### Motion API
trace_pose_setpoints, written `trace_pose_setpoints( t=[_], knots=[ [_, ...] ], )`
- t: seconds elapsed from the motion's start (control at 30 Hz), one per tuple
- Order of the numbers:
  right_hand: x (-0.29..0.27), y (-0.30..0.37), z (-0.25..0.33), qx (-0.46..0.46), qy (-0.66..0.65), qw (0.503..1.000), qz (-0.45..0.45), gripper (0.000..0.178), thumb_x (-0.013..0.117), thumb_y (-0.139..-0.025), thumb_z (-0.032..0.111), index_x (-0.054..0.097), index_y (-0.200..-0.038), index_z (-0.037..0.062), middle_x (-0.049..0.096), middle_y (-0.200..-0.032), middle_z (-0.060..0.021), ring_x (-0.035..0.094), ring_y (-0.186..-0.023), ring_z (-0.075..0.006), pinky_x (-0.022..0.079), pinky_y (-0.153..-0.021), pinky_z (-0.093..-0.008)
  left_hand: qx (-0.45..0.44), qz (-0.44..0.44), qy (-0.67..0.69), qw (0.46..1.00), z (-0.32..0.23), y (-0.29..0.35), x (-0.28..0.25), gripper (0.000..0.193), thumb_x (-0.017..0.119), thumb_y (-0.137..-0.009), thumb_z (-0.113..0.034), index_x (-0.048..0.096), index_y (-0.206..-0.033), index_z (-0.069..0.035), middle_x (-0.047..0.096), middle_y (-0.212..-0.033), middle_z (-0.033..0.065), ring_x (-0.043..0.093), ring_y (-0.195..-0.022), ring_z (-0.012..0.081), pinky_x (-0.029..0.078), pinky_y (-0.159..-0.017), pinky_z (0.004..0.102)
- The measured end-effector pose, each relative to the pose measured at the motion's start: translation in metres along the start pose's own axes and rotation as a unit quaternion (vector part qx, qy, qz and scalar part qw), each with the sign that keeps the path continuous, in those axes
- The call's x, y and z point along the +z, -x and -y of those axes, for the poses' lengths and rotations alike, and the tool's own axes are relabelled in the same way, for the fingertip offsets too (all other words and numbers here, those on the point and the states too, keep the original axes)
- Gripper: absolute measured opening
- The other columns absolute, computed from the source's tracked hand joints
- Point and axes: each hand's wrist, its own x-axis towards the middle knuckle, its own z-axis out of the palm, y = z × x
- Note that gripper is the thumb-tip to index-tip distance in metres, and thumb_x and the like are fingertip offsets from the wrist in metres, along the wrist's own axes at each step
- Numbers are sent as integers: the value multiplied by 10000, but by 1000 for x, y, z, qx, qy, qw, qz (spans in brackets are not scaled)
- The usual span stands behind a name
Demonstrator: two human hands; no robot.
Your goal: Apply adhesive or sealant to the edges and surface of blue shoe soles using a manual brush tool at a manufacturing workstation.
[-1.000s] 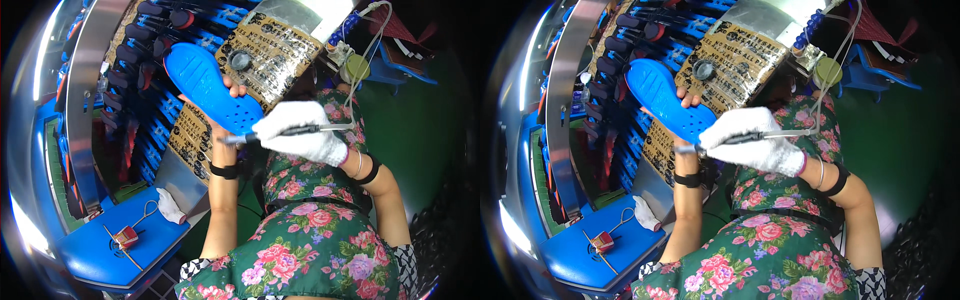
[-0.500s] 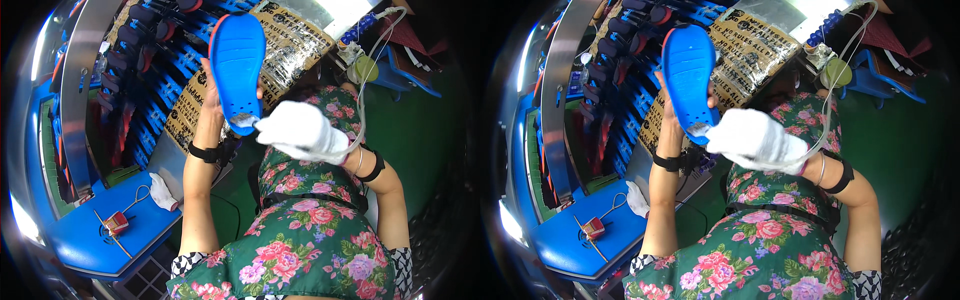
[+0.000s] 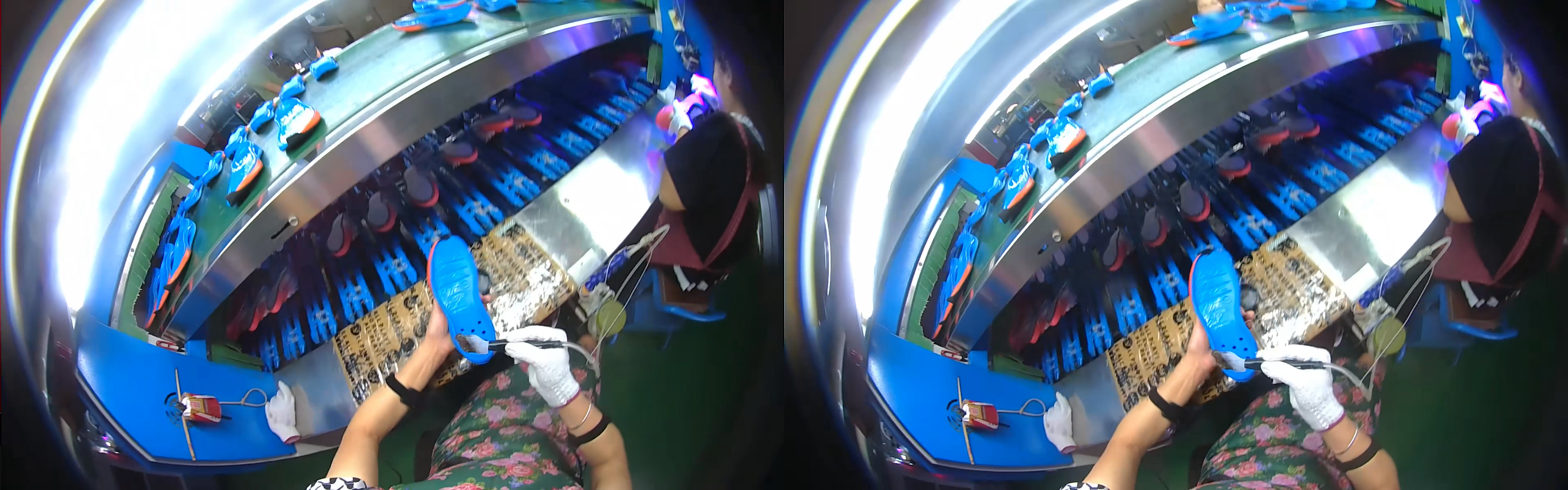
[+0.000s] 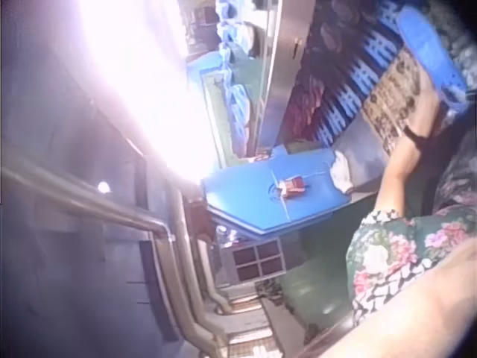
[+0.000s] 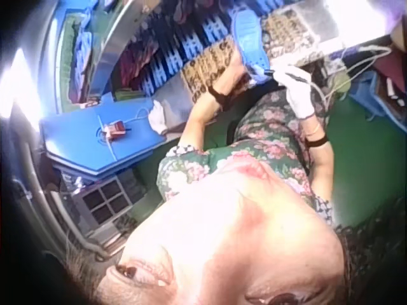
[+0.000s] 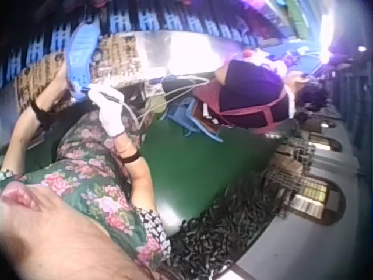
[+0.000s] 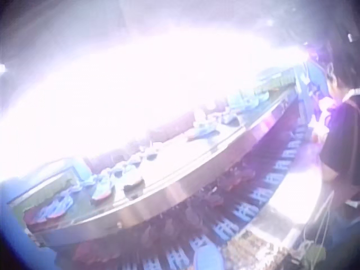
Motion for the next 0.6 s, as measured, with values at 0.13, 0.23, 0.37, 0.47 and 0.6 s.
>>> trace_pose_setpoints(
  t=[0.13, 0.23, 0.37, 0.47, 0.6],
  knots=[
    [-5, -14, -13, -36, -67, 996, -54, 144, 715, -836, -32, 750, -975, -50, 743, -866, -106, 665, -711, -140, 516, -633, -238, 178, -92, 67, 978, 11, -4, 2, 571, 338, -1074, -422, 495, -1445, -19, 522, -1498, 154, 486, -1372, 338, 338, -1199, 504],
    [-9, -22, -26, -35, -129, 987, -94, 177, 753, -809, -69, 747, -985, -60, 743, -848, -119, 666, -668, -148, 527, -610, -254, 180, -38, 206, 961, 8, 29, -2, 595, 390, -1018, -505, 508, -1457, -121, 528, -1474, 141, 397, -1432, 351, 245, -1215, 590],
    [-7, -21, -30, -13, -124, 990, -61, 175, 725, -847, -33, 755, -1020, -29, 728, -879, -65, 627, -692, -111, 483, -616, -219, 18, -68, 167, 983, 23, 82, 19, 930, 477, -879, -727, 359, -1553, -98, 282, -1599, 285, 231, -1464, 563, 161, -1205, 675],
    [-4, -21, -32, 4, -125, 990, -63, 172, 720, -858, -23, 759, -1026, -16, 726, -878, -48, 615, -693, -95, 472, -618, -219, -96, 0, 298, 950, 31, 96, 11, 1003, 594, -803, -648, 315, -1575, -73, 316, -1582, 294, 294, -1447, 550, 255, -1168, 672],
    [-1, -21, -27, -27, -97, 994, -36, 192, 721, -870, -2, 763, -1056, -15, 739, -870, -49, 609, -694, -91, 460, -614, -222, -84, -13, 258, 962, 47, 89, 3, 986, 628, -768, -539, 323, -1565, -44, 357, -1562, 287, 386, -1394, 522, 354, -1093, 646]
  ],
)
